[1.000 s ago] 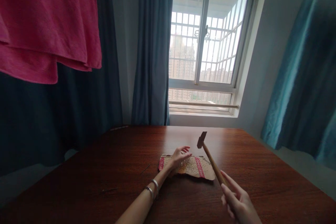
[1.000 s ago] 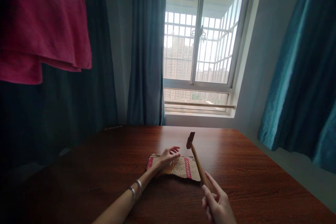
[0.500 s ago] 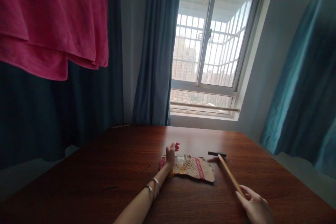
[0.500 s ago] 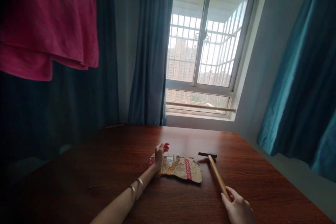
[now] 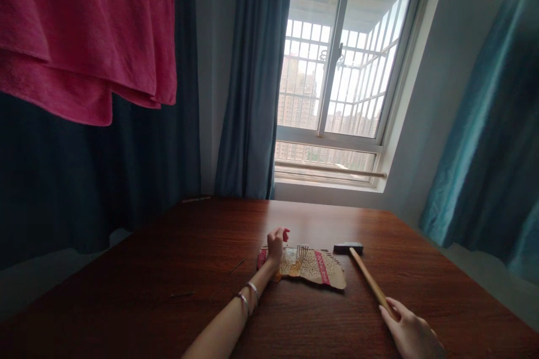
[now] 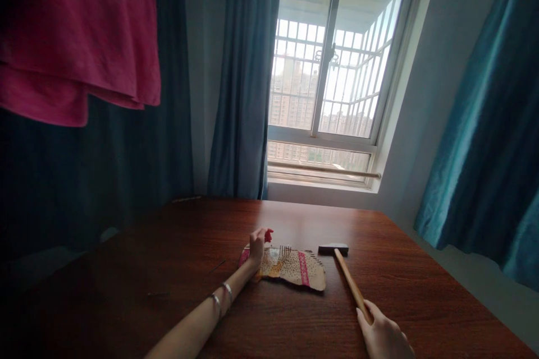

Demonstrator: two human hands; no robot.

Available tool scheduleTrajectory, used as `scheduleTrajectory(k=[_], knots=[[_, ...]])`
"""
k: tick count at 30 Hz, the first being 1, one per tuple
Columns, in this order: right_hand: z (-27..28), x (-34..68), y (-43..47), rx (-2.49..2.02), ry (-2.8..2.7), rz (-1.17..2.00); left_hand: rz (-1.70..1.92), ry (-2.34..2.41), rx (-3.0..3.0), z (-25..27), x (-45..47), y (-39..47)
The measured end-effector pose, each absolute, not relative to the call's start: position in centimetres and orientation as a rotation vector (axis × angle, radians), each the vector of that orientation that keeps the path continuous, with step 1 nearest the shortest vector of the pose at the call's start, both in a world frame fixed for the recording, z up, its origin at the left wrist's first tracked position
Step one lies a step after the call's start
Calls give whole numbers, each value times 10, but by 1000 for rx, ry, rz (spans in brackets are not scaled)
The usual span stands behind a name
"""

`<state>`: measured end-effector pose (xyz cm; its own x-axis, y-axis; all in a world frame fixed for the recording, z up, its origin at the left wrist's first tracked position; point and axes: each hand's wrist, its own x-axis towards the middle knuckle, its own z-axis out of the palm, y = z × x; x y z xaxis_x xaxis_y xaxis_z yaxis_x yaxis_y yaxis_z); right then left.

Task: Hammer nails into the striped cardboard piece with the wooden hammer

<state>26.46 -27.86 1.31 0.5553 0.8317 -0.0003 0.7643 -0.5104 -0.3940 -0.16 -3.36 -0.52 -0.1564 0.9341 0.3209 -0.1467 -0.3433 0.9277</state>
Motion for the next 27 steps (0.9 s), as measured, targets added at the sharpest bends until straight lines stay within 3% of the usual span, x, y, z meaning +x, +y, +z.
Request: scheduleTrajectory(k=[15,21,27], knots=[[-1,255,-266,-2112,-1533,-291,1611,1024,1305,-1,-2,-38],[35,206,-216,-1882,-1701,-143,1630,1025,1275,3,-2,-42],[28,175,-160,-1858,-1808,-112,1667,1060,1277,2,-2,-42]])
